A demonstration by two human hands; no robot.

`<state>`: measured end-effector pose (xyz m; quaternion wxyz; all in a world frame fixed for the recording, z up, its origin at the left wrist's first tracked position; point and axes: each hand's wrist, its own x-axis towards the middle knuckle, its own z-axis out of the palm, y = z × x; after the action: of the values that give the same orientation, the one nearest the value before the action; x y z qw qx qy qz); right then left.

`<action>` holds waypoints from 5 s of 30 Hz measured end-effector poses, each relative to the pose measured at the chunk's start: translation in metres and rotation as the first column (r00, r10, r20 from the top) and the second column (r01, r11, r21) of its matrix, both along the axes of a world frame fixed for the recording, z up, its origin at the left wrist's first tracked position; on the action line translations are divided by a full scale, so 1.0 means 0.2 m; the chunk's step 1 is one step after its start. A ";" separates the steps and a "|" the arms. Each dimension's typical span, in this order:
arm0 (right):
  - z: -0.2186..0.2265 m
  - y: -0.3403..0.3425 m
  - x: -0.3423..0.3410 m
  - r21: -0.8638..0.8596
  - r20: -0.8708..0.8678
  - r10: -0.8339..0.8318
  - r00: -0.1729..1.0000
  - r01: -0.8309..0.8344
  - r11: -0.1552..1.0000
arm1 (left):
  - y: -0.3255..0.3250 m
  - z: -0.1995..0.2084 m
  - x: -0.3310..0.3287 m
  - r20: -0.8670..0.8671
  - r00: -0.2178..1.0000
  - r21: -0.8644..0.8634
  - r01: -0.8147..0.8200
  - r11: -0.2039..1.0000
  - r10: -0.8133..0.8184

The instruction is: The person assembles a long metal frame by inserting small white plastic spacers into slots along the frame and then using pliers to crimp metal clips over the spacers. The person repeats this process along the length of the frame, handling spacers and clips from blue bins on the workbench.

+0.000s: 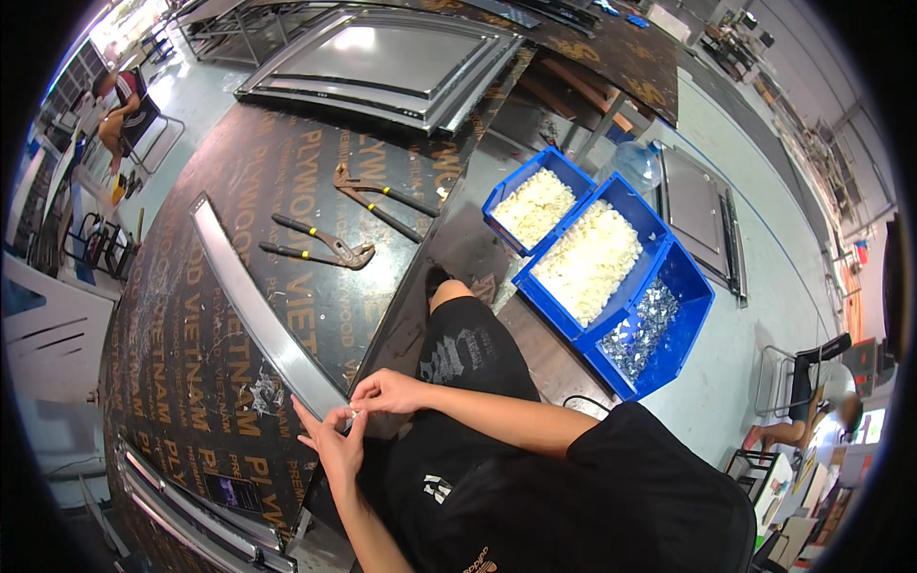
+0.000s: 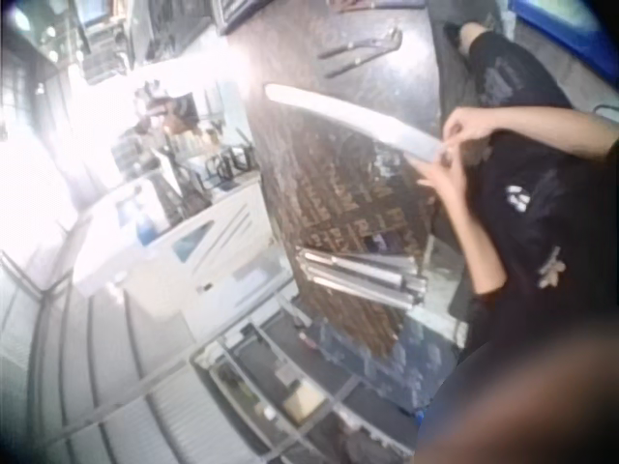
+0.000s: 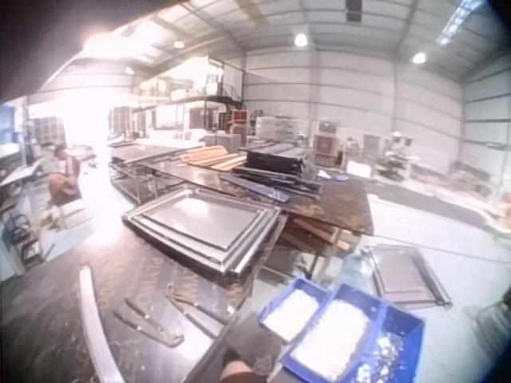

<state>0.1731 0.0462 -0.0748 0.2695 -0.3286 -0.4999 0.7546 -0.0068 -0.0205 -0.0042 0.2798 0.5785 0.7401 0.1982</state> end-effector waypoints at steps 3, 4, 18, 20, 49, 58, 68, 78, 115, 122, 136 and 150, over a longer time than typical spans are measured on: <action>0.17 -0.06 0.10 0.318 0.212 -0.307 0.928 0.232 0.919 | -0.02 -0.02 0.00 0.041 0.999 0.021 -0.019 1.000 0.018; 0.22 -0.09 0.16 0.405 0.199 -0.469 0.860 0.364 0.839 | -0.03 -0.02 -0.01 0.043 0.999 0.059 -0.025 0.998 0.023; -0.07 -0.04 1.58 0.755 0.626 -0.779 0.036 0.222 0.617 | -0.14 -0.06 -0.05 -0.076 0.994 0.296 -0.055 0.954 0.081; -0.12 -0.02 1.62 0.732 0.644 -0.764 0.042 0.255 0.631 | -0.14 -0.08 -0.07 -0.077 0.993 0.313 -0.057 0.948 0.085; 0.42 0.13 0.69 0.607 0.234 -0.665 0.709 0.428 0.670 | -0.09 -0.13 -0.17 -0.019 0.991 0.425 0.127 0.896 -0.132; 0.36 0.20 -0.10 0.046 0.101 -0.105 0.989 0.101 0.994 | -0.11 -0.12 -0.22 0.031 0.982 0.434 0.154 0.888 -0.186; 0.31 0.17 -0.23 0.451 0.476 -0.075 0.876 -0.170 0.876 | -0.10 -0.14 -0.23 0.046 0.983 0.502 0.133 0.855 -0.180; 0.45 0.22 -0.28 0.733 0.570 -0.001 0.821 -0.509 0.450 | -0.12 -0.18 -0.21 0.081 0.989 0.520 0.064 0.852 -0.123; 0.61 0.38 -0.39 0.410 0.872 0.310 0.379 -0.911 -0.039 | -0.10 -0.19 -0.22 0.125 0.987 0.538 0.014 0.843 -0.097; 0.52 0.45 -0.37 0.417 0.826 0.381 0.415 -0.905 0.081 | -0.10 -0.19 -0.22 0.137 0.985 0.551 0.014 0.834 -0.108; 0.60 0.33 -0.41 0.306 0.946 0.151 0.286 -0.943 -0.128 | -0.10 -0.22 -0.22 0.120 0.988 0.551 0.015 0.834 -0.097; 0.52 0.31 -0.32 0.466 0.883 0.157 0.443 -0.869 -0.168 | -0.12 -0.14 -0.27 0.138 0.975 0.489 0.085 0.868 -0.173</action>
<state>0.1082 0.1088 0.0286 -0.1174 -0.0162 -0.9814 0.1509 -0.0602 -0.0439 -0.0312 0.2050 0.6582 0.5994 0.4068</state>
